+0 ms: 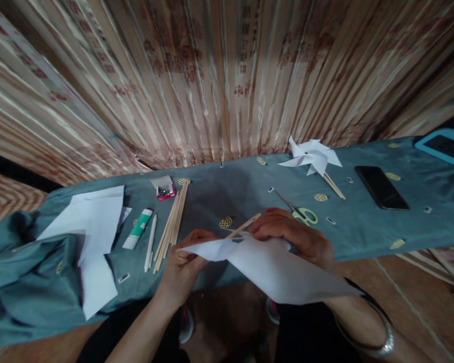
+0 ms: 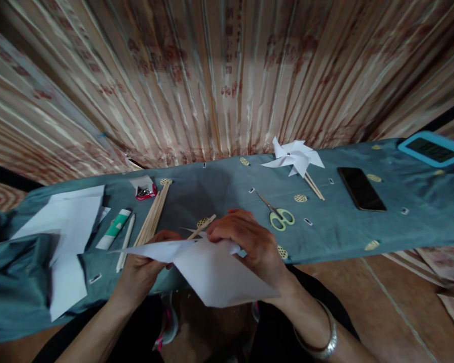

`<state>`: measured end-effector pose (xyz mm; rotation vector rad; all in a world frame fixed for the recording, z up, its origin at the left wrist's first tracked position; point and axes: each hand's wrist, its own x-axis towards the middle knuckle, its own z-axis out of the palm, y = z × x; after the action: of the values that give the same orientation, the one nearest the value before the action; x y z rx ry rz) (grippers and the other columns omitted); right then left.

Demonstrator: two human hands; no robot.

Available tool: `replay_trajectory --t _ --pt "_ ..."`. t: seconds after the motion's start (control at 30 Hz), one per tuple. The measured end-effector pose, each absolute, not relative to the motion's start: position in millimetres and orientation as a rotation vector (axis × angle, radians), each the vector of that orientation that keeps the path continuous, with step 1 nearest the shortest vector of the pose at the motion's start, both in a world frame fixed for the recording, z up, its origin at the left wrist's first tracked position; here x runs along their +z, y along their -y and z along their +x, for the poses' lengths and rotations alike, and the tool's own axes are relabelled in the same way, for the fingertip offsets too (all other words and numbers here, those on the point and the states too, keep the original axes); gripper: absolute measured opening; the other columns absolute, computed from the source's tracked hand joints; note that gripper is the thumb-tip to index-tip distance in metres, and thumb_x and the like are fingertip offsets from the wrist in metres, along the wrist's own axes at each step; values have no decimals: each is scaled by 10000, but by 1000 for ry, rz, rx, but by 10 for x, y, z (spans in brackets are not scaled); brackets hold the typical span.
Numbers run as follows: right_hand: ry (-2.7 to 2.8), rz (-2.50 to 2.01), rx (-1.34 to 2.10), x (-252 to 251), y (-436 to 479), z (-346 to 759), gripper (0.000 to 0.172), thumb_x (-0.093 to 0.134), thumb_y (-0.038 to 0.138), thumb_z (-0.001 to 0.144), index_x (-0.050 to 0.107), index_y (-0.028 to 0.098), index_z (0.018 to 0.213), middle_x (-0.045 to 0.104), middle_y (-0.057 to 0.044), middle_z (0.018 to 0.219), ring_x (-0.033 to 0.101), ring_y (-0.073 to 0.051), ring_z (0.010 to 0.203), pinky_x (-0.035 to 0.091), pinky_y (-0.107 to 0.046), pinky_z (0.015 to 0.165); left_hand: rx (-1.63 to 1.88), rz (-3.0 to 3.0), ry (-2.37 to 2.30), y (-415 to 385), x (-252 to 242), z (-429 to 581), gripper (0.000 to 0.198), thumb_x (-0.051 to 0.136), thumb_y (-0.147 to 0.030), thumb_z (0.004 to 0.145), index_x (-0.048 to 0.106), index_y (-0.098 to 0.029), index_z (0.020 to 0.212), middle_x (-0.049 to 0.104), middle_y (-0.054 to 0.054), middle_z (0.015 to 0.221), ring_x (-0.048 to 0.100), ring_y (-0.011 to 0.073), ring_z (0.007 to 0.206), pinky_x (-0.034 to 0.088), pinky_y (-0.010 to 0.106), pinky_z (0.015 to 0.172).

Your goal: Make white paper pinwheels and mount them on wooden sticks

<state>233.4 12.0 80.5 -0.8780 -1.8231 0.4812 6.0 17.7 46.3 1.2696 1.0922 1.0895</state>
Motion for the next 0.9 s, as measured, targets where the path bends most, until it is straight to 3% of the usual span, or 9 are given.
replay_trajectory --t 0.27,0.5,0.9 --pt "1764 -839 488 797 -128 2344 73 632 295 905 640 251 963 743 -39 855 728 -215 834 541 -390 816 1130 1380 -1066 -188 473 68 130 772 -308 737 762 -215 647 635 7 677 496 109 554 425 229 547" --pt "1780 -892 437 785 -136 2352 171 572 408 942 611 246 902 728 -17 812 718 -184 815 537 -358 807 1120 1416 -1031 -183 422 45 187 779 -369 746 757 -208 653 679 16 744 492 108 550 461 270 622" --pt "1746 -901 433 777 -145 2358 191 595 428 931 623 242 897 734 2 813 711 -157 830 508 -318 880 1126 1476 -1025 -165 419 21 196 761 -358 786 745 -214 654 684 12 759 507 105 568 469 254 639"
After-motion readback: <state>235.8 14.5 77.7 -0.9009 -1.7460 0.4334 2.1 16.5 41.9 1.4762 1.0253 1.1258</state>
